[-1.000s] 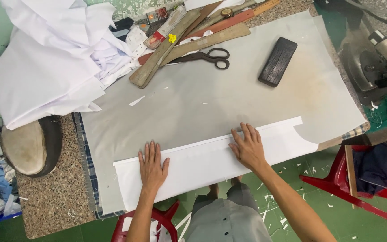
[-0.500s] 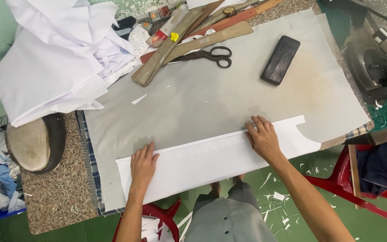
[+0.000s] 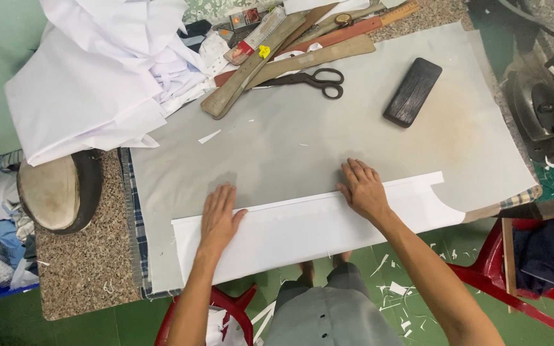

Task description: The person irons a long white fabric strip on a worktable, then flips it to iron the other side. They use a steam iron and a black pressing block to smooth the material. Finally, they trim the edge of the fabric with scissors.

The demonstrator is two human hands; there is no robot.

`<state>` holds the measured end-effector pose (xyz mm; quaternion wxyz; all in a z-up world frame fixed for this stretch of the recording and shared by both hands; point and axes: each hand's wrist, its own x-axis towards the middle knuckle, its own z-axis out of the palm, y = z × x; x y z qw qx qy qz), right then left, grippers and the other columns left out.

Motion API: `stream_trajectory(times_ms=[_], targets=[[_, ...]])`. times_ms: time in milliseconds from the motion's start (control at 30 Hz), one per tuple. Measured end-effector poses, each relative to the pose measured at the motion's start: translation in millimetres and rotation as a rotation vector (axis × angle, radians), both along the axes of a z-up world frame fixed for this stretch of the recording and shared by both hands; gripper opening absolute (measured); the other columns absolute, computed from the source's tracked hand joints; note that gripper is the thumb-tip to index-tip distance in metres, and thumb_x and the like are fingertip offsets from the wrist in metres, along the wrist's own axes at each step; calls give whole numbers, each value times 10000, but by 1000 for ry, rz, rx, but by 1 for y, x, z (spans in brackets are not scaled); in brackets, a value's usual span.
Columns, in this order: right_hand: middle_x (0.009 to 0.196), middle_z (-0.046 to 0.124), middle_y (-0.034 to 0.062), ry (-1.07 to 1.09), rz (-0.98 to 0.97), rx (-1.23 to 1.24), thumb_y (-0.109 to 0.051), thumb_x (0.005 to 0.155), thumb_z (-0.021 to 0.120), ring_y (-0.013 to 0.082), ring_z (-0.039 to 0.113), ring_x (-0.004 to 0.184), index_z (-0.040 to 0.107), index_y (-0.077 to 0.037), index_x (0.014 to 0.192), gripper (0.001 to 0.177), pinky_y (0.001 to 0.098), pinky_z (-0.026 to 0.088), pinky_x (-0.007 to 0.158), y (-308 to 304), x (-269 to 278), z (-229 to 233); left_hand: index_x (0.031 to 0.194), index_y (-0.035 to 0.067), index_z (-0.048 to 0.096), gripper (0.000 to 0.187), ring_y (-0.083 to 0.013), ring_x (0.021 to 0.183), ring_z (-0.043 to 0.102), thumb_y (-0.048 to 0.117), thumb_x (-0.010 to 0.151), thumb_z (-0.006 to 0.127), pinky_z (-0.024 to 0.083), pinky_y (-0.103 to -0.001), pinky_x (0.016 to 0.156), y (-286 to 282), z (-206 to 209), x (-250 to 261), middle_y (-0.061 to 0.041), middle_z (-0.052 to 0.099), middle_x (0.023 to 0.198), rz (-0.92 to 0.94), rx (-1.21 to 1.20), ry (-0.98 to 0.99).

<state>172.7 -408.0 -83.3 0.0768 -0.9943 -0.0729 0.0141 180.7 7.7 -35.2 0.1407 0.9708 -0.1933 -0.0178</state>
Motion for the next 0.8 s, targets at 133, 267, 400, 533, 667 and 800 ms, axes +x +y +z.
stream_trajectory(times_ms=[133, 267, 400, 533, 667, 800], targets=[[1476, 558, 92, -91, -78, 1, -336, 1045, 560, 246, 503, 1409, 564, -142, 1450, 449, 437, 408, 1148, 9, 6, -2, 1501, 18, 490, 683, -413, 1451, 421, 401, 968, 679, 294, -592, 1188, -85, -7, 11, -248, 498, 1525, -122, -100, -50], [1476, 566, 122, -128, -122, -19, -232, 1010, 593, 280, 493, 1421, 572, -108, 1433, 441, 460, 389, 1156, 4, -2, -3, 1560, 62, 414, 683, -376, 1512, 353, 512, 1048, 454, 180, -607, 1245, -174, -27, 38, -209, 430, 1598, -330, -186, 83], [1487, 555, 136, -115, -150, -14, -221, 995, 595, 299, 475, 1441, 565, -109, 1431, 451, 480, 380, 1169, -13, -14, -6, 1582, 193, 414, 703, -254, 1561, 311, 619, 1063, 205, 119, -541, 1305, -231, -75, 70, -84, 399, 1654, -507, -77, 3], [1465, 573, 122, -129, -133, -24, -240, 983, 618, 291, 508, 1419, 590, -122, 1404, 438, 464, 407, 1156, -38, -25, -5, 1485, 287, 563, 578, -251, 1514, 403, 579, 998, 457, 249, -545, 1271, -172, -77, 123, -25, 504, 1591, -506, 5, 10], [1422, 607, 60, -138, -110, -87, -289, 983, 629, 234, 544, 1387, 632, -179, 1344, 377, 408, 440, 1134, -62, -27, -10, 1341, 39, 662, 480, -396, 1341, 554, 369, 996, 612, 367, -602, 1137, -59, -53, 137, -208, 637, 1352, 82, 39, -251], [1386, 619, 31, -117, -54, -72, -305, 973, 650, 217, 560, 1356, 664, -230, 1283, 320, 391, 461, 1102, -64, -25, -8, 1138, 148, 761, 355, -244, 1149, 685, 440, 1028, 593, 448, -437, 1119, 32, -88, 91, -45, 724, 1093, 94, 65, -109]])
